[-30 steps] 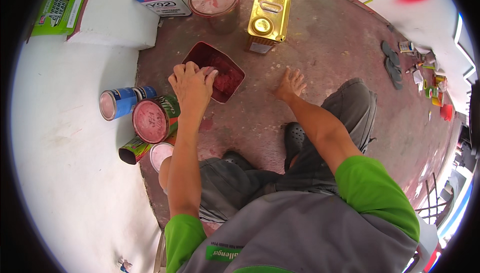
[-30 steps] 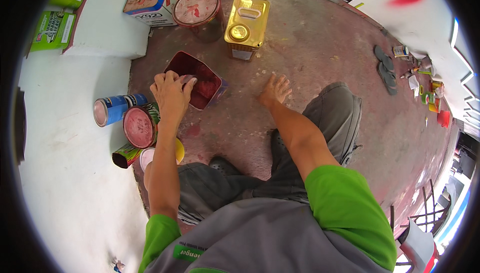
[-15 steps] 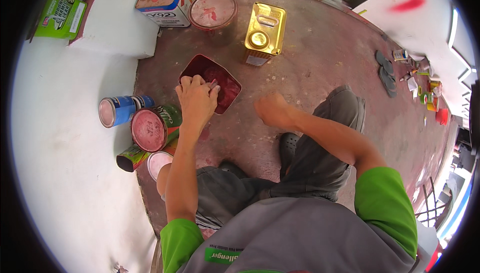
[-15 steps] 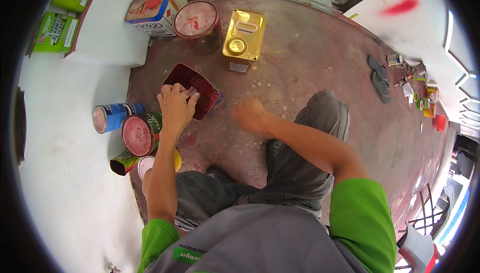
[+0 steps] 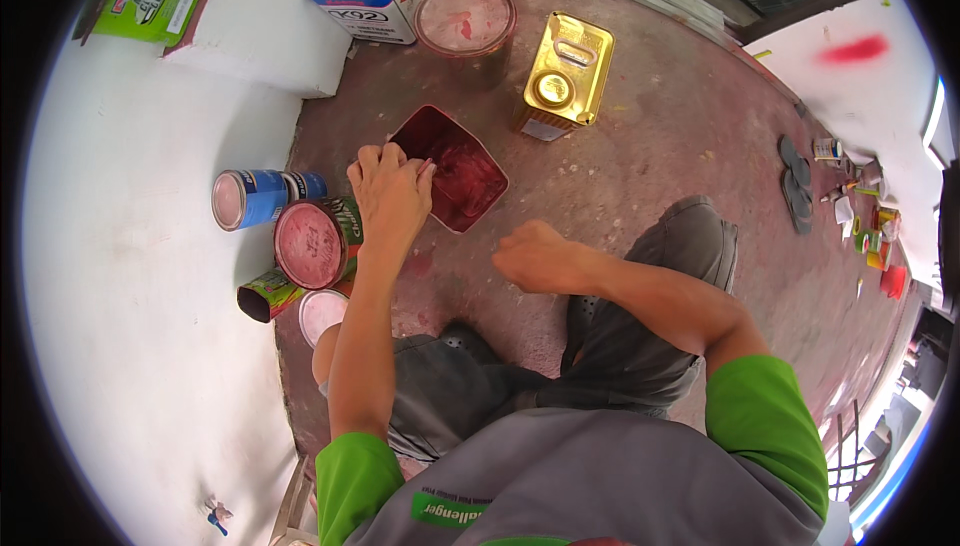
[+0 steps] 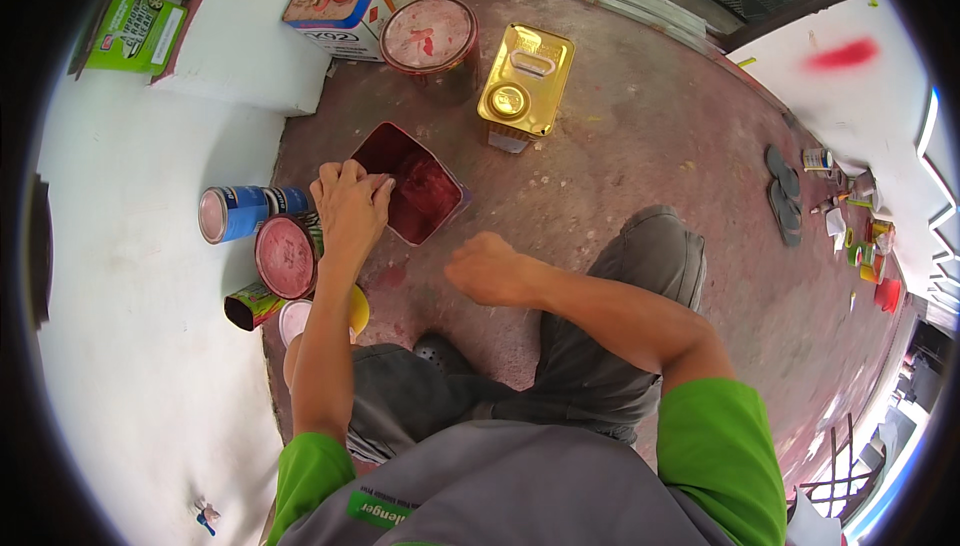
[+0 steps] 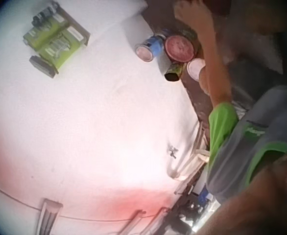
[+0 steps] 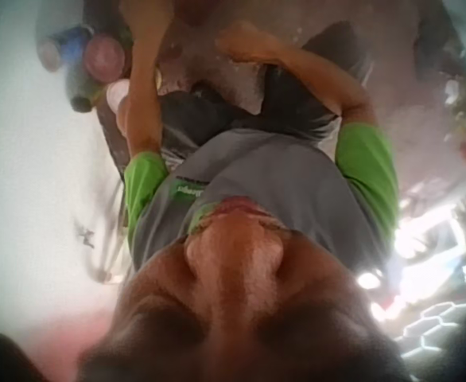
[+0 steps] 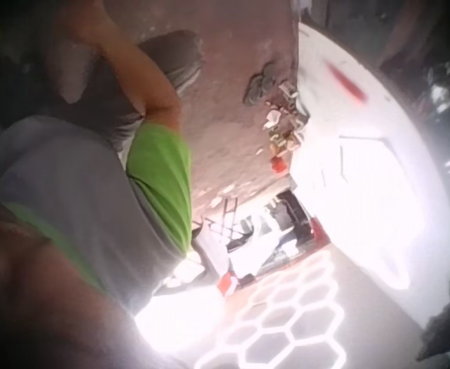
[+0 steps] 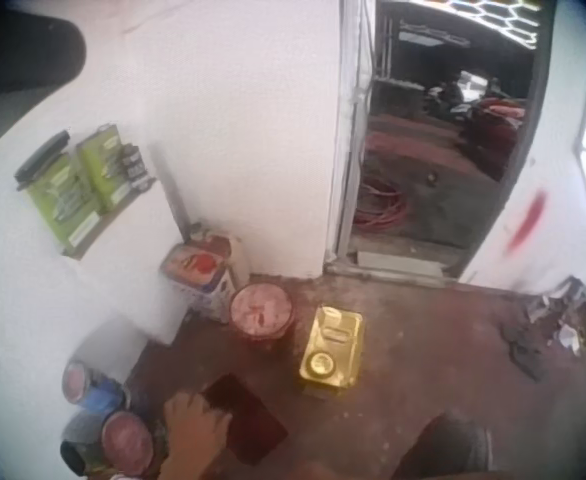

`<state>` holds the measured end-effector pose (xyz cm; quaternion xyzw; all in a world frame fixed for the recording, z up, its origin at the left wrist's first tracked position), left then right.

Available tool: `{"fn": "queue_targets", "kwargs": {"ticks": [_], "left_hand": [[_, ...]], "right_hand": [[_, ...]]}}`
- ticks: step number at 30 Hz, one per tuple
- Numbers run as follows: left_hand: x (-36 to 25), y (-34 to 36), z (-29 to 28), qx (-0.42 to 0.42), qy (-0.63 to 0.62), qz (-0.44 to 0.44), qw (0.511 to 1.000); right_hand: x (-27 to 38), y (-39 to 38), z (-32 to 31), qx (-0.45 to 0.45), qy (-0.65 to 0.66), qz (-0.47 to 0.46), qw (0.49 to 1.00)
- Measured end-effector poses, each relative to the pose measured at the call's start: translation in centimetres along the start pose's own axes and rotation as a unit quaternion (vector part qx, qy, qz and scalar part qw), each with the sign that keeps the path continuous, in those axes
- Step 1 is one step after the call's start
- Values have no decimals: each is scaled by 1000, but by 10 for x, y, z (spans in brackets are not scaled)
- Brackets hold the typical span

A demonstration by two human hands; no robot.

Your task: The person walks into a workshop, picks up a newspaper, and then sits on the floor to mix red paint. They open a paint can, stir the contents, and pour the paint into a rectangular container. They then add thinner from a yellow can and continue mixing.

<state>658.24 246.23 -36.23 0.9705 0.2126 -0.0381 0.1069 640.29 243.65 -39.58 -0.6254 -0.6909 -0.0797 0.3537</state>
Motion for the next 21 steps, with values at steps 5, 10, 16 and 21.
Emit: {"fn": "queue_targets", "kwargs": {"ticks": [5, 10, 16, 21], "left_hand": [[-20, -7, -1, 92, -54, 5, 994], [-40, -5, 7, 69, -89, 39, 993], [-19, 11, 6, -18, -15, 10, 1000], [-8, 12, 4, -25, 35, -5, 999]], "right_hand": [[-10, 6, 12, 4, 17, 17, 1000], [-4, 11, 13, 8, 45, 18, 999], [5, 17, -2, 1, 55, 5, 999], [-16, 9, 8, -24, 48, 30, 998]]}}
Point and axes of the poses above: each hand's wrist, its own y-axis towards the middle knuckle, its own z-axis out of the palm, x = y × z, the point moved 7 cm from there along y, towards the middle knuckle, and after that the axes turned 7 degrees about y, right-handed, at the moved point
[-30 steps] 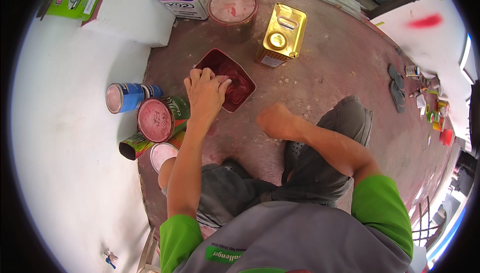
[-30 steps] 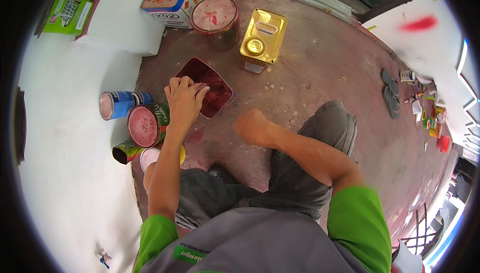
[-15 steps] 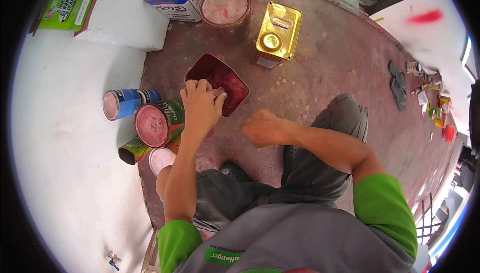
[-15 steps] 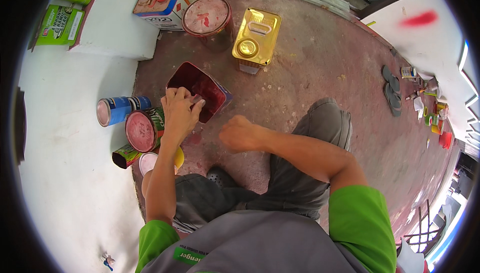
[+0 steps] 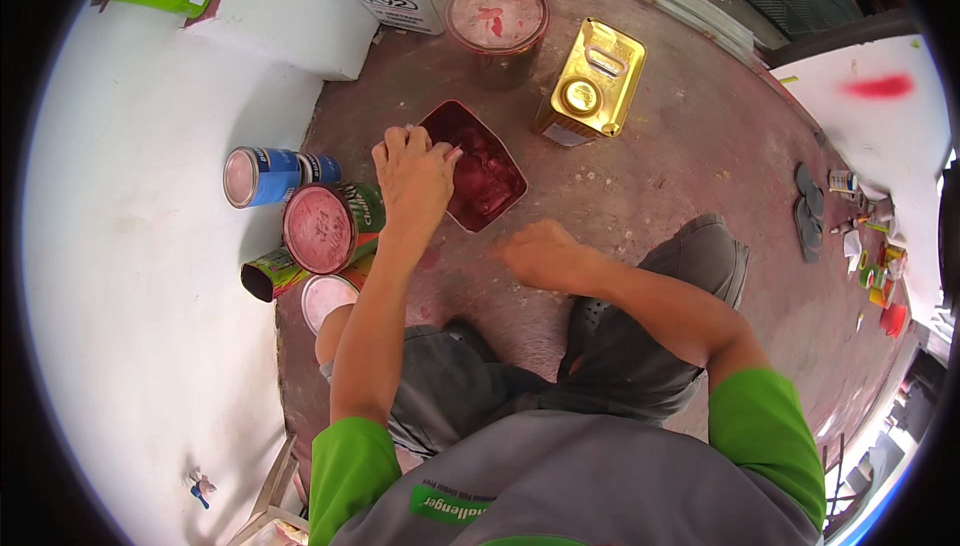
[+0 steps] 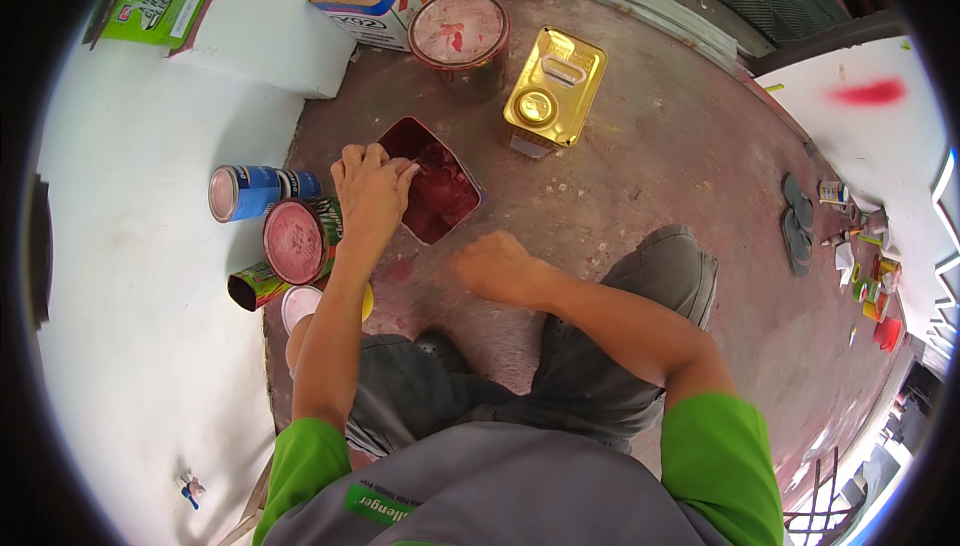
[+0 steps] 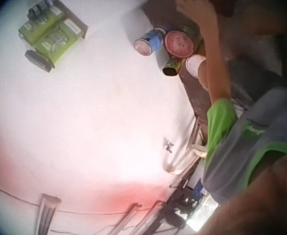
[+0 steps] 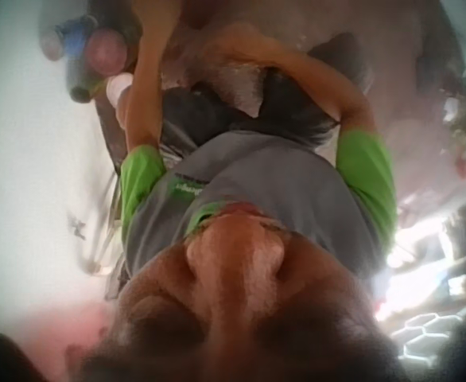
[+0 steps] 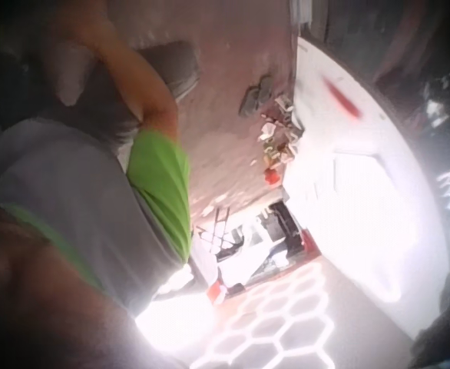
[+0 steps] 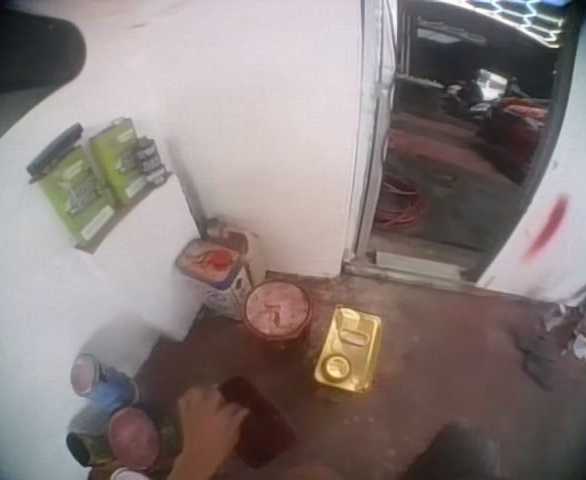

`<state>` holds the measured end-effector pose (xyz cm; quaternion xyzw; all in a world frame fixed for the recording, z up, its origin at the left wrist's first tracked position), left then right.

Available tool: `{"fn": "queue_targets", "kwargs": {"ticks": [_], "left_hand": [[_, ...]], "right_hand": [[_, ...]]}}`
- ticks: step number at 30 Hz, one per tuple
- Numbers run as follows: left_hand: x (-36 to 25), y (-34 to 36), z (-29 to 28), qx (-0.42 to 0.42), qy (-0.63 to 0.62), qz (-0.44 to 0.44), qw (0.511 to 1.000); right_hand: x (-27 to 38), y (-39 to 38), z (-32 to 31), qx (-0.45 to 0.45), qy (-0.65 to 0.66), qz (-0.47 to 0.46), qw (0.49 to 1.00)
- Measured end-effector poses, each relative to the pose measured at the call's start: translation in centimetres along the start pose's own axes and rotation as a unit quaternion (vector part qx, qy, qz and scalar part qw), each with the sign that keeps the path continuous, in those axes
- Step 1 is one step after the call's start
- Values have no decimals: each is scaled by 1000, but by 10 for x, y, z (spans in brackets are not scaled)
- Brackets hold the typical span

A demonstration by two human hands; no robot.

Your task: The person walks into a workshop, picks up a newspaper, and then sits on the floor to mix red paint. They open a paint can, stir the contents, and pour the paint into a rectangular container. They then add thinner from a yellow can and continue mixing.

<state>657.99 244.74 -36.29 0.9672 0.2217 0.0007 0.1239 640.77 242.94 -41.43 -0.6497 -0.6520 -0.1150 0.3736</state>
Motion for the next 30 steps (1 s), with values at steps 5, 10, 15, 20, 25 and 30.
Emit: {"fn": "queue_targets", "kwargs": {"ticks": [5, 10, 15, 20, 25, 30], "left_hand": [[-4, -10, -3, 61, 2, 12, 998], [-26, -11, 0, 117, -74, 42, 990], [-33, -14, 7, 77, -99, 96, 987], [-26, -5, 12, 60, -4, 94, 994], [-6, -5, 9, 92, 74, 35, 992], [-3, -8, 7, 131, 81, 38, 987]], "right_hand": [[2, 1, 9, -16, -27, -16, 999], [6, -1, 14, -14, -38, -35, 999], [4, 11, 44, -95, -59, -86, 990], [-4, 22, 46, -39, -59, -71, 995], [-3, 19, 26, 11, -27, -27, 999], [-13, 28, 30, -21, -39, -29, 999]]}}
Point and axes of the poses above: each hand's wrist, its own y-axis towards the middle knuckle, its own z-axis out of the palm, x = y × z, the point moved 7 cm from there along y, towards the middle knuckle, and after that the axes turned 7 degrees about y, right-handed, at the moved point
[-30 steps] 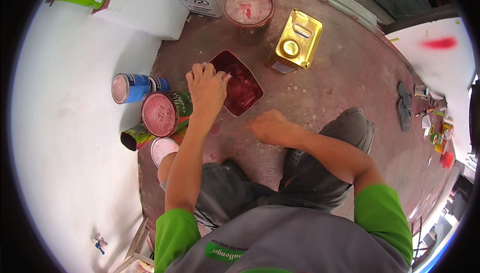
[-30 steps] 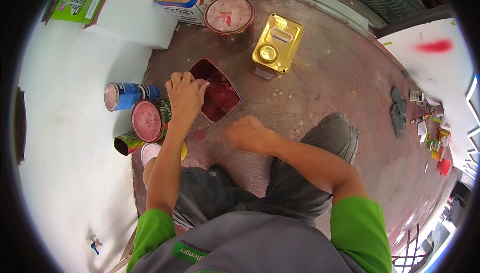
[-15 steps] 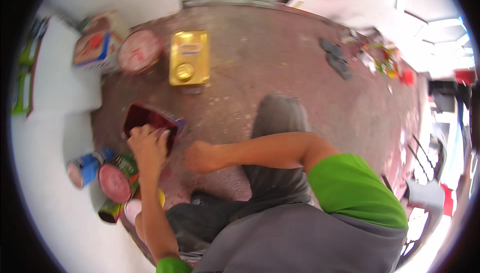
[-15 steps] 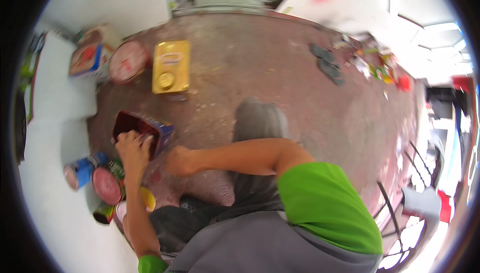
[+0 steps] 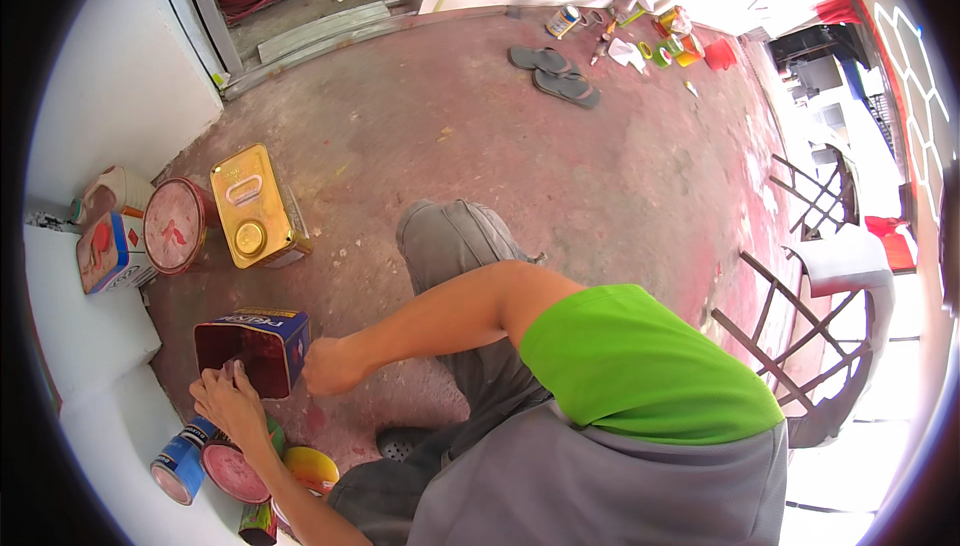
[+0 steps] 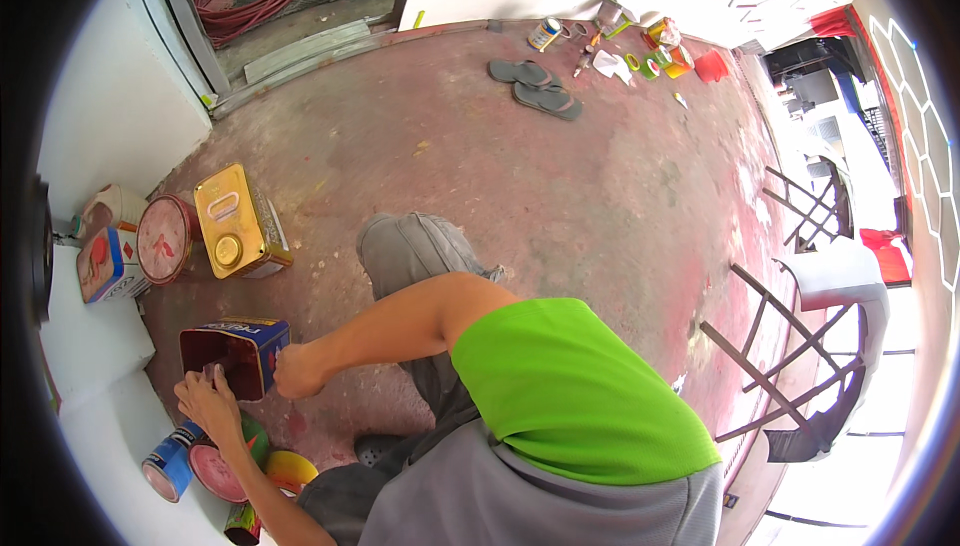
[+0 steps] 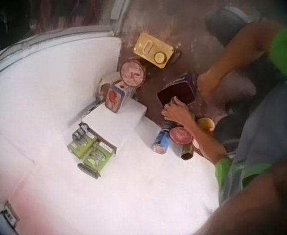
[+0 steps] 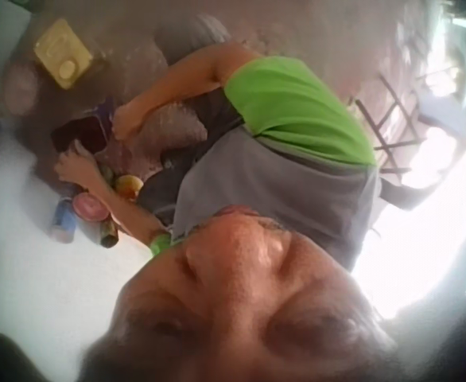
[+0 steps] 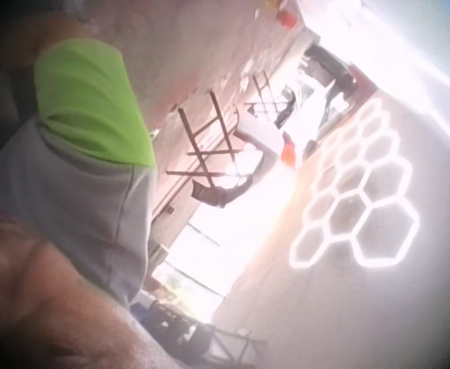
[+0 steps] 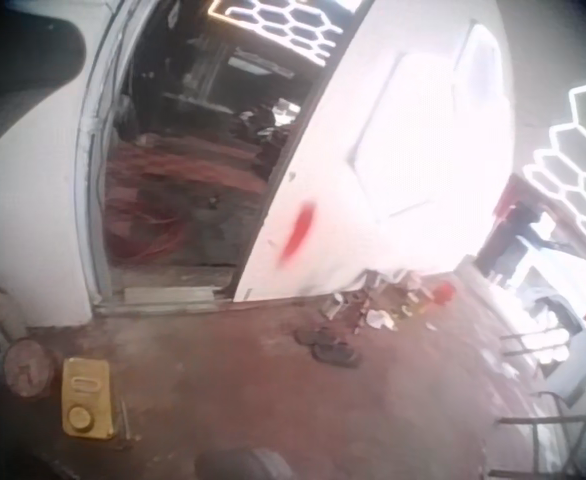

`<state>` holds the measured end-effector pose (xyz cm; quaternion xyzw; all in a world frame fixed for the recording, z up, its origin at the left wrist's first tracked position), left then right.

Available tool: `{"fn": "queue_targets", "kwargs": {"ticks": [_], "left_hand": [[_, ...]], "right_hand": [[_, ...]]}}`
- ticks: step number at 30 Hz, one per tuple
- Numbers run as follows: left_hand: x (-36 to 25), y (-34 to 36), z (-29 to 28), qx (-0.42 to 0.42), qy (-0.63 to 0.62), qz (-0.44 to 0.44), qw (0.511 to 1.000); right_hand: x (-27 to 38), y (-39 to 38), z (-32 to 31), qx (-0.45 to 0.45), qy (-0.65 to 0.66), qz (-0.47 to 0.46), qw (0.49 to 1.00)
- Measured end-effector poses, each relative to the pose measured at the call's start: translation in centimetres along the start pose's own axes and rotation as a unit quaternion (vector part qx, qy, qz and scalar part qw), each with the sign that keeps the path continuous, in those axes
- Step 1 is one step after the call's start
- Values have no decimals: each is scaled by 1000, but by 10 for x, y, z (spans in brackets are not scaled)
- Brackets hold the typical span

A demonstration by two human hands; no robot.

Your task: The person walks into a workshop, picks up a newspaper, and then sits on the floor to mix red paint. They open a paint can, stir the contents, and pour the paint into a rectangular container. They then add thinner from a yellow can and continue mixing.

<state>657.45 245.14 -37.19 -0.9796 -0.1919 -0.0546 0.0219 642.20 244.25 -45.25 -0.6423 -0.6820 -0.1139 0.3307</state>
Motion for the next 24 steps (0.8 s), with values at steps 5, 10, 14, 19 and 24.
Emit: {"fn": "queue_targets", "kwargs": {"ticks": [5, 10, 14, 19, 24], "left_hand": [[-18, -6, 5, 32, -108, 13, 994], [-29, -2, 8, 1, -142, 56, 988], [-13, 9, 4, -30, -75, 17, 997], [5, 13, 3, -28, 15, -21, 999], [7, 7, 3, 12, -32, -51, 998]], "right_hand": [[4, 5, 3, 16, 46, -15, 999], [6, 4, 3, 9, 52, -16, 998], [11, 4, -1, 5, 34, -44, 998], [17, 1, -16, 5, 2, -30, 1000], [8, 2, -10, 16, -16, 2, 1000]]}}
Point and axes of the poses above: each hand's wrist, its own y-axis towards the middle knuckle, its own z-axis out of the palm, x = y × z, the point moved 7 cm from there along y, towards the middle knuckle, and after that the axes turned 7 degrees about y, right-handed, at the moved point
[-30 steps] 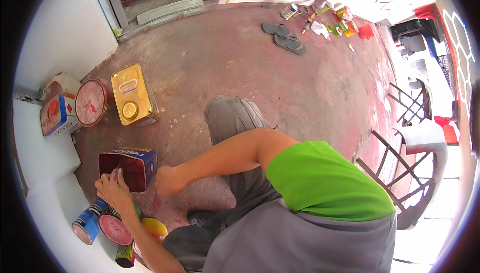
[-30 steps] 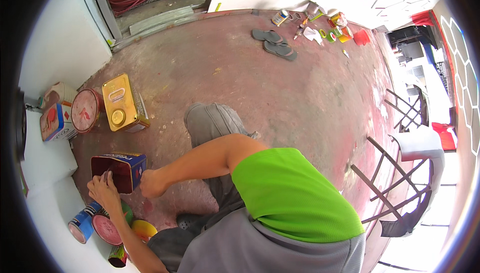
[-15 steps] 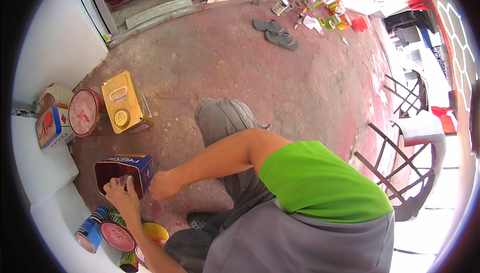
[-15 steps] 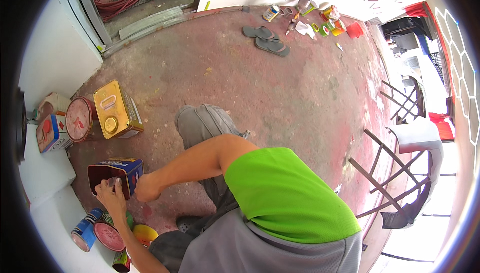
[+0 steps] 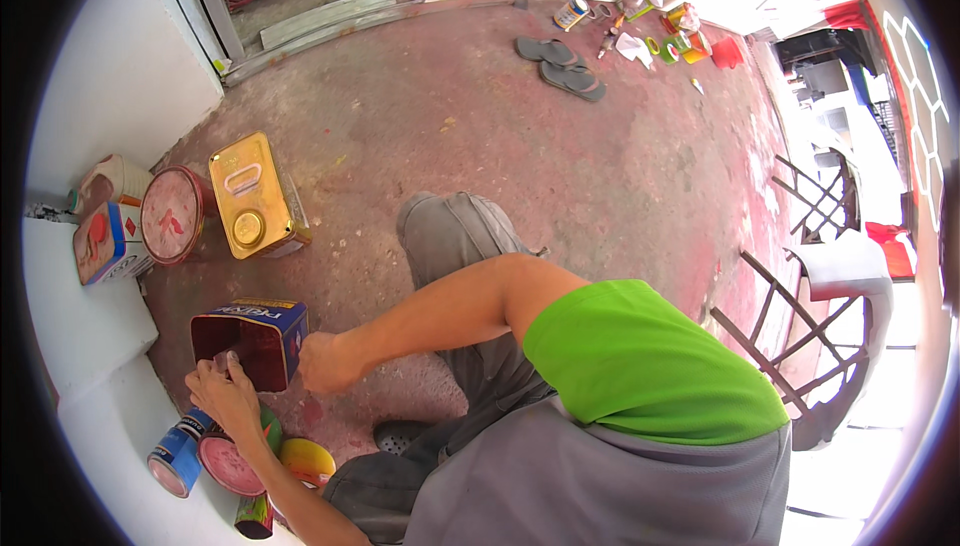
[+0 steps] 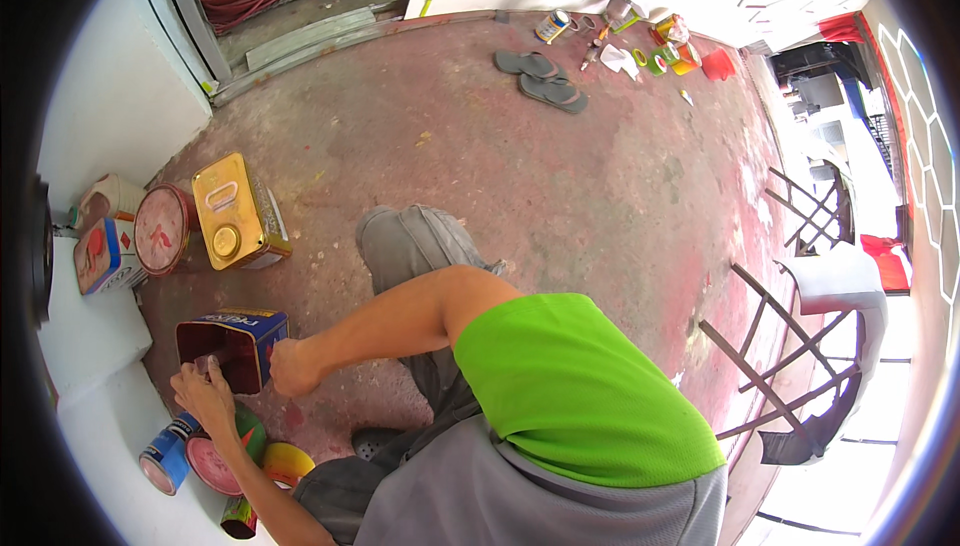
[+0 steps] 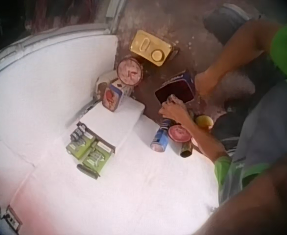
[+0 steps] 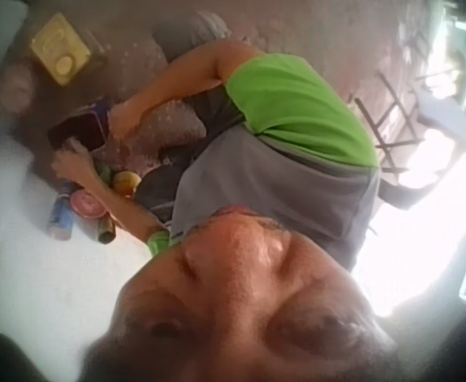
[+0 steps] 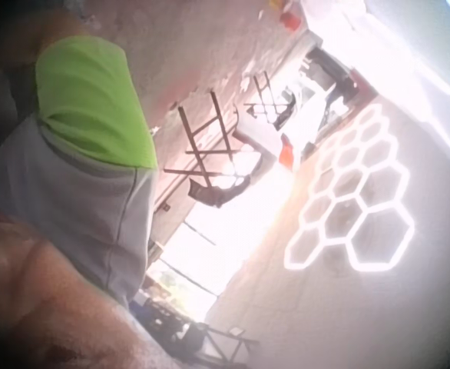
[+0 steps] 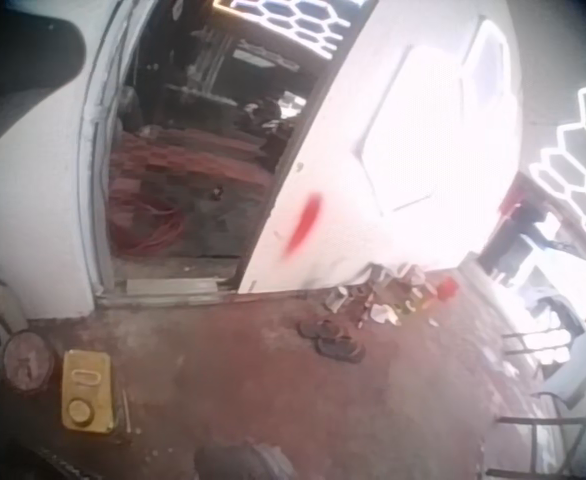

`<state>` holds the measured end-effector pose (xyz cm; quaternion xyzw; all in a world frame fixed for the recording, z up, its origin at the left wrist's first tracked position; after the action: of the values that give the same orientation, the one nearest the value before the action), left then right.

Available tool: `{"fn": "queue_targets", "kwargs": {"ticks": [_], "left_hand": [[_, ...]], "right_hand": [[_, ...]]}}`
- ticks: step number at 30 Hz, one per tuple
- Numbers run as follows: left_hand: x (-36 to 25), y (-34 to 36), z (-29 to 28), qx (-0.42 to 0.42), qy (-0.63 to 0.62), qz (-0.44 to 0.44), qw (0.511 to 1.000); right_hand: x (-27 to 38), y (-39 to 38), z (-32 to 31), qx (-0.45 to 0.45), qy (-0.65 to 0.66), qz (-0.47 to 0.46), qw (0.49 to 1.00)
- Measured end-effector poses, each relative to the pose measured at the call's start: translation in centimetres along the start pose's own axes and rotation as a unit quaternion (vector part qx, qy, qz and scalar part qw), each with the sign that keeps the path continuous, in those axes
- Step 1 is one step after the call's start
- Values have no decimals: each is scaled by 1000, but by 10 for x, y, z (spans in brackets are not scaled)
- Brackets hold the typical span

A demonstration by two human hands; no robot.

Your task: The person walks into a workshop, picks up a newspaper, and then sits on the floor to mix red paint. They open a paint can, stir the contents, and pour the paint into a rectangular container. They then add thinner from a yellow can and continue mixing.

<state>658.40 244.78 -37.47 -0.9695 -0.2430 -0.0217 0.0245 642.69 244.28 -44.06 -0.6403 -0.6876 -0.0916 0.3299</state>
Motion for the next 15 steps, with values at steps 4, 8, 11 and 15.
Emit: {"fn": "queue_targets", "kwargs": {"ticks": [4, 8, 11, 15], "left_hand": [[-12, -9, 6, -6, -89, 31, 996], [-36, -9, 1, 6, -109, 83, 991], [-28, -4, 1, -42, -66, 87, 993], [-9, 1, 0, -84, 11, 52, 995]], "right_hand": [[0, 3, 6, -3, 33, -14, 999], [-3, 4, 18, -30, 23, -21, 999], [-1, 4, 16, -40, 20, -36, 998], [2, 1, 12, -53, 55, -54, 996]]}}
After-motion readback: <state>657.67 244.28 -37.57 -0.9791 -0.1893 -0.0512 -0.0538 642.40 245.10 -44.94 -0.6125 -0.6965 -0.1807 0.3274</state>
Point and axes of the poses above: each hand's wrist, its own y-axis towards the middle knuckle, its own z-axis out of the palm, x = y × z, the point moved 7 cm from there along y, towards the middle knuckle, and after that the axes turned 7 degrees about y, right-handed, at the moved point
